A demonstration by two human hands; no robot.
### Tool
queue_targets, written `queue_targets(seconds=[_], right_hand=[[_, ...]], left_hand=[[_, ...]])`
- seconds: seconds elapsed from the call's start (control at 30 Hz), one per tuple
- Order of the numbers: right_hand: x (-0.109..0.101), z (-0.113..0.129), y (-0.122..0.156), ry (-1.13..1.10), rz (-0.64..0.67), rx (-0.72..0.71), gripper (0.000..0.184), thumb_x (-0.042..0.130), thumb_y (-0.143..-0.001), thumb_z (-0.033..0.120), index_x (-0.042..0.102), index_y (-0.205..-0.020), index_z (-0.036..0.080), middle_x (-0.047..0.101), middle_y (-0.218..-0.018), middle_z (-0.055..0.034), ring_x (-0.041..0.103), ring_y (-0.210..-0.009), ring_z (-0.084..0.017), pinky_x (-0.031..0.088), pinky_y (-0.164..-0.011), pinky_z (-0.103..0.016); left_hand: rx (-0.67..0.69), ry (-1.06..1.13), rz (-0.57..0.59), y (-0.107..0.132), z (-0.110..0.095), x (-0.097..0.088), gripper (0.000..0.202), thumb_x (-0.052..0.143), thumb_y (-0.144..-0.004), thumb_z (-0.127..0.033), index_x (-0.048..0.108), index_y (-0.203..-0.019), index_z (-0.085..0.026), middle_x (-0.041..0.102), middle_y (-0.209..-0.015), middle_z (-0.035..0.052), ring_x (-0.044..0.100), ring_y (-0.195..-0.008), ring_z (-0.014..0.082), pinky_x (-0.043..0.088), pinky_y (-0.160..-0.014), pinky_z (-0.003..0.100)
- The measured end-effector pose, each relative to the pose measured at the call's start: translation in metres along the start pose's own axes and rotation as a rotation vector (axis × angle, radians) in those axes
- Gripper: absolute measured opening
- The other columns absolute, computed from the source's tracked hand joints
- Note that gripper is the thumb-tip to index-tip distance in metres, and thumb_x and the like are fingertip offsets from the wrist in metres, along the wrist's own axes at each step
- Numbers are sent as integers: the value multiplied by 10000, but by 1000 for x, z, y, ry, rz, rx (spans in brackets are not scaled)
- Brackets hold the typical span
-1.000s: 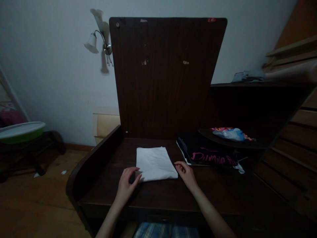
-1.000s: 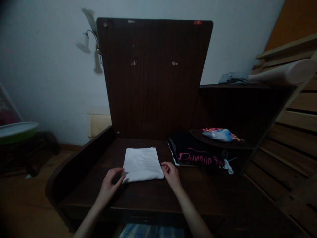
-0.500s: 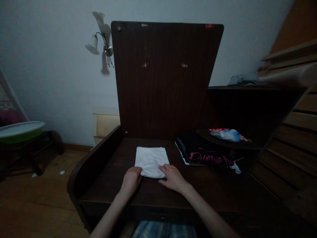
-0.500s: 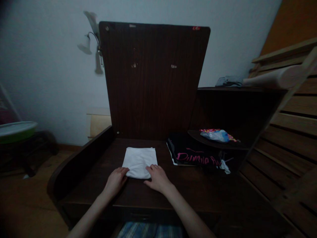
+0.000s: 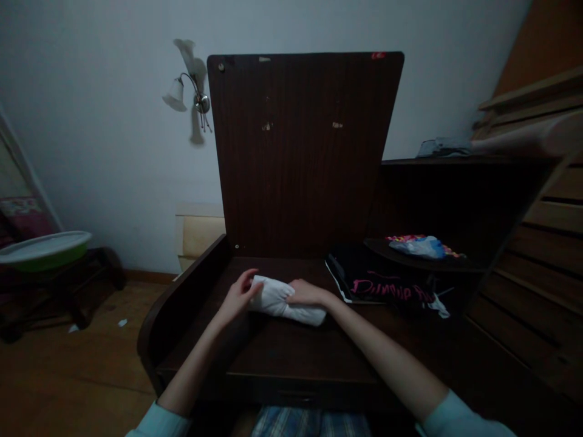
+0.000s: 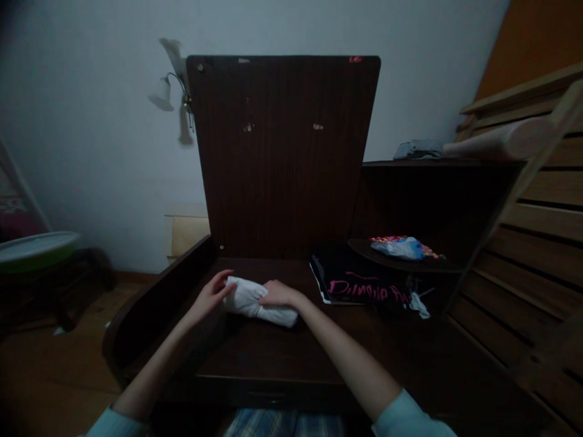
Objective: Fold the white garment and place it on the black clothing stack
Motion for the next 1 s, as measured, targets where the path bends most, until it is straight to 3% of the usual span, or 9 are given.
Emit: queue_targets(seconds=[0.1, 0.23, 0.43, 0.53, 0.6, 0.67, 0.77, 0.83, 1.0], right_hand=[[-17, 4, -8, -511, 95, 86, 169, 525, -580, 122, 624, -717, 138, 637, -619, 1, 586, -599, -169, 429, -552, -246], [-21, -8, -11, -1053, -32, 186, 259, 518, -555, 103, 597, -801, 124, 645, -635, -9, 589, -561, -150, 464, -566, -259], [23, -56, 3, -1514, -384, 395, 200, 482, -654, 162, 566, -832, 126, 659, -673, -54, 629, -679, -192, 497, -686, -318], [57, -66, 29, -1612, -571, 380, 180, 516, -663, 154, 552, -839, 164, 672, -783, -46, 626, -821, -177, 477, -783, -281], [76, -62, 52, -1607, -467, 370, 190, 564, -649, 167, 551, -838, 169, 673, -821, -46, 627, -827, -167, 470, -783, -272], [88, -54, 77, -1503, -197, 408, 200, 595, -660, 267, 564, -813, 142, 673, -772, -69, 641, -752, -168, 476, -726, -272], [83, -49, 105, -1137, 40, 366, 323, 608, -642, 404, 594, -804, 125, 668, -701, -71, 630, -601, -153, 440, -536, -227], [67, -58, 114, -904, -95, 313, 339, 590, -624, 455, 595, -758, 144, 647, -633, -37, 590, -523, -128, 381, -457, -201], [35, -101, 117, -432, -651, 288, 234, 580, -576, 408, 574, -653, 186, 522, -519, 36, 496, -493, -113, 370, -495, -228]], left_hand=[[26, 168, -313, -9, 7, -14, 459, 448, -770, -442, 447, -1146, -178, 616, -947, 47, 577, -880, 176, 449, -766, 280], [-14, 211, -610, -6, 30, -30, 391, 402, -789, -438, 453, -1081, -183, 599, -952, 58, 572, -890, 170, 439, -814, 312], [-234, 170, -484, 11, 71, -28, 370, 475, -700, -435, 494, -963, -175, 617, -938, 80, 589, -908, 215, 444, -812, 361], [-320, 116, -368, 18, 84, -18, 357, 529, -638, -429, 512, -884, -171, 630, -904, 91, 594, -898, 236, 441, -806, 365], [-343, 92, -254, 23, 87, -11, 349, 545, -609, -430, 521, -842, -171, 635, -860, 83, 602, -854, 230, 448, -779, 345], [-344, 79, -139, 28, 83, -3, 353, 533, -612, -441, 525, -840, -172, 634, -807, 64, 607, -787, 205, 454, -737, 314], [-328, 35, 3, 37, 66, 8, 360, 482, -654, -466, 529, -847, -165, 616, -712, 28, 587, -666, 167, 445, -660, 276], [-292, -40, 104, 44, 50, 16, 350, 446, -689, -480, 539, -810, -165, 602, -672, 14, 564, -630, 157, 425, -624, 260], [-213, -284, 257, 63, 24, 40, 332, 432, -735, -492, 537, -684, -181, 578, -640, 0, 535, -634, 154, 358, -565, 232]])
Point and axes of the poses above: each hand's wrist, its own y-axis away from the middle knuckle, its own x-axis out of the palm, z = x × y, the point moved 2 cm from there along -y, towards the middle knuckle
